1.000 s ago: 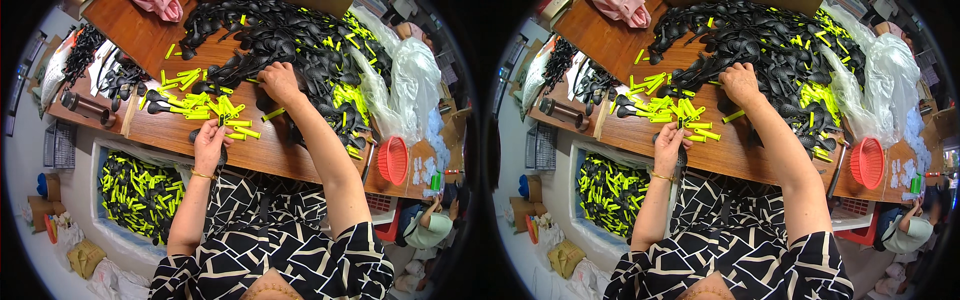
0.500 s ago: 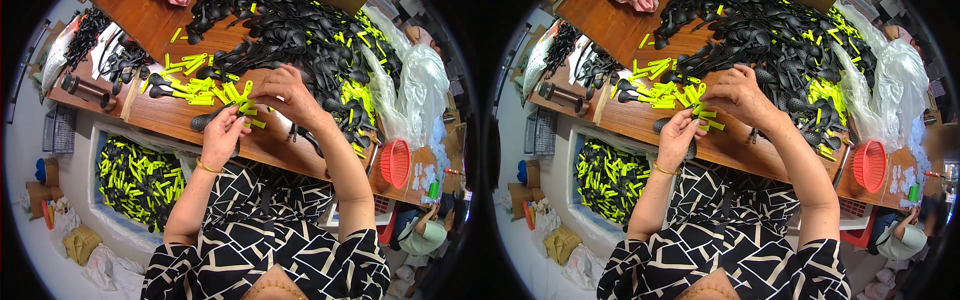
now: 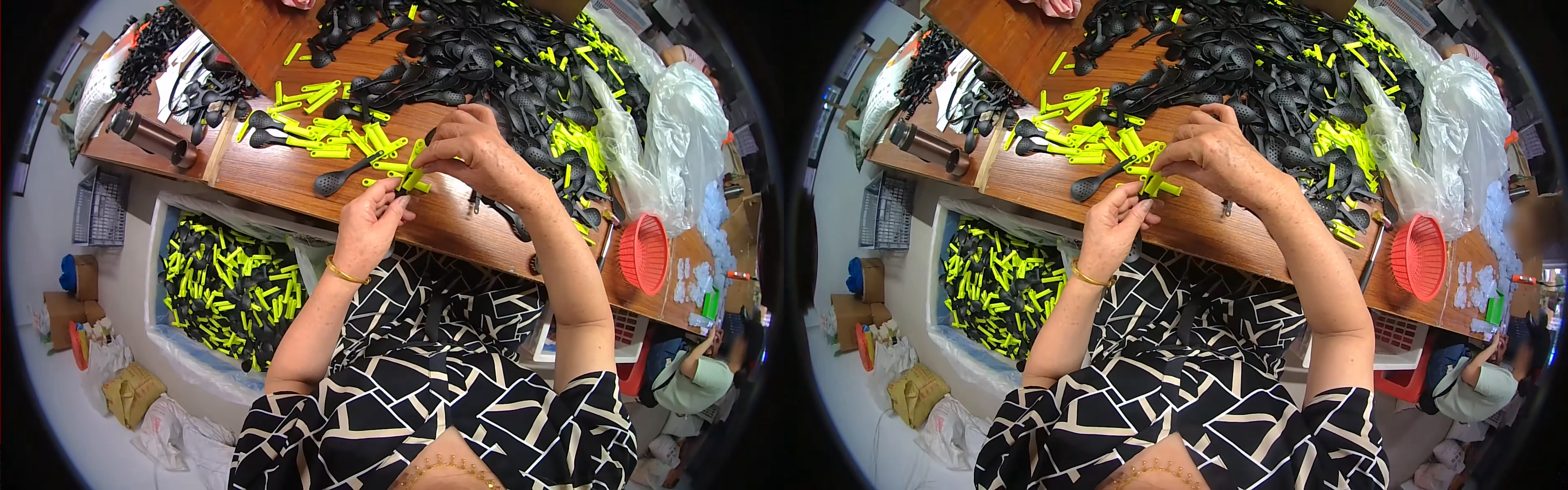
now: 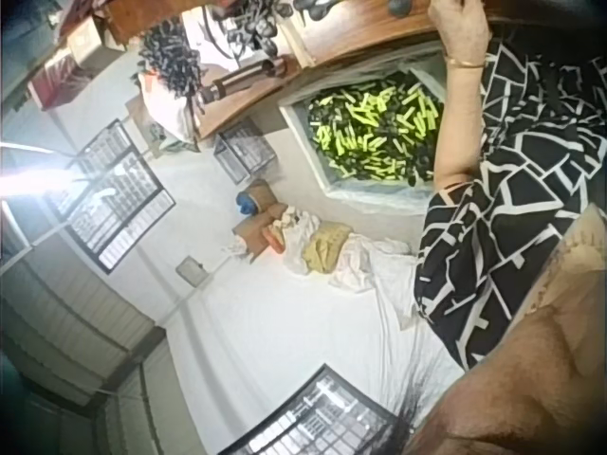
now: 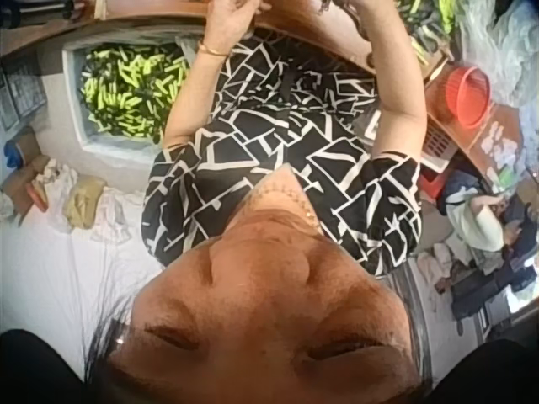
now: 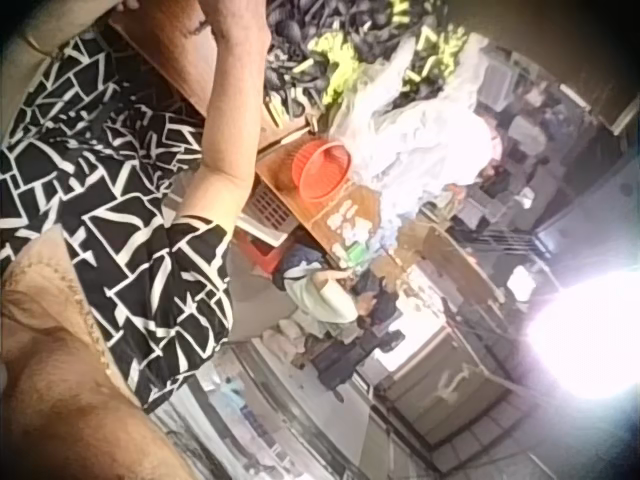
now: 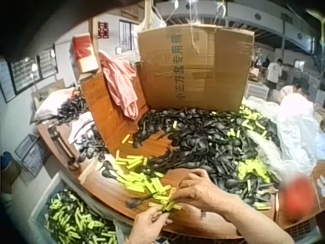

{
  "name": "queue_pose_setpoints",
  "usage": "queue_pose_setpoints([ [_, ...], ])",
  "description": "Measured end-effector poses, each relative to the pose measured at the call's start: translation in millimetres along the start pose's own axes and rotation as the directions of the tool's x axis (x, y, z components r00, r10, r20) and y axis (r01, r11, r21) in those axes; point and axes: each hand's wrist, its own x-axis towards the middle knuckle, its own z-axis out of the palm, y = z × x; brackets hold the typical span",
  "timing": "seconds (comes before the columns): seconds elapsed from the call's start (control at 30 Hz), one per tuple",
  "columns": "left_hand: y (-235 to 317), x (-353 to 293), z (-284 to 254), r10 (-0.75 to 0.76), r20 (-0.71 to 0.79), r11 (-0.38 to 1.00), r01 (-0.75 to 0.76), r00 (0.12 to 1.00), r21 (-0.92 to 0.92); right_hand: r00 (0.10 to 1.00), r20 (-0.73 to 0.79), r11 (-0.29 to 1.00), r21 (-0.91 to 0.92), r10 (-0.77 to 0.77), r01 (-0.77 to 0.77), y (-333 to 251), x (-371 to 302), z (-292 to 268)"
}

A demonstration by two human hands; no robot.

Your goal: The person assembles kitchen utensils by inserting black perforated heads into neon green handles. Using a small hammer, the person taps the head onto the handle to secure it. The finished utensils are placed into a large bin below the table.

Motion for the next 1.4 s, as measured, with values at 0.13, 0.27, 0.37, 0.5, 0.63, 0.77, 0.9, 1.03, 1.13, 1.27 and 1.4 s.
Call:
queue_pose_setpoints([
  [0.13,6,-4,4,0.041,0.020,0.999,-0.040,0.999,-0.016,1.000,-0.006,0.999,-0.040,-0.019,0.019,-5,-2,0],
  [0.27,-3,-6,-5,0.042,0.006,0.998,-0.042,0.999,0.046,0.997,-0.031,0.977,-0.205,-0.066,0.058,-26,-3,4],
  [0.37,-14,-19,-9,0.087,-0.059,0.994,-0.082,0.995,0.076,0.993,-0.116,0.964,-0.260,0.020,-0.050,-41,-4,14],
  [0.5,-9,-45,-2,0.165,-0.172,0.986,-0.156,0.971,0.063,0.908,-0.151,0.897,0.285,0.390,-0.337,-54,-18,45],
  [0.63,-24,-71,5,0.352,-0.246,0.930,-0.307,0.903,0.205,0.823,0.193,0.348,0.837,0.535,-0.423,-89,-50,95],
  [0.77,-39,-104,-18,0.405,-0.298,0.881,-0.282,0.865,0.380,0.841,0.209,0.308,0.865,0.499,-0.397,-117,-48,138],
  [0.9,-64,-145,-57,0.415,-0.311,0.822,-0.205,0.855,0.531,0.895,0.327,0.327,0.846,0.304,-0.421,-133,-40,171],
  [1.03,-144,-203,-124,0.164,-0.624,0.739,0.324,0.764,0.591,0.814,0.500,0.142,0.820,0.297,-0.555,-132,-36,176],
  [1.13,-251,-278,-192,0.125,-0.769,0.583,0.580,0.627,0.568,0.791,0.530,0.216,0.771,0.305,-0.599,-107,-33,159],
  [1.27,-301,-316,-207,-0.324,-0.732,0.176,0.798,0.599,0.576,0.845,0.412,0.423,0.735,0.341,-0.530,-85,-18,136],
  [1.4,-317,-297,-208,-0.543,-0.671,0.022,0.807,0.505,0.590,0.948,0.024,0.878,0.371,0.318,-0.304,-66,20,115],
])
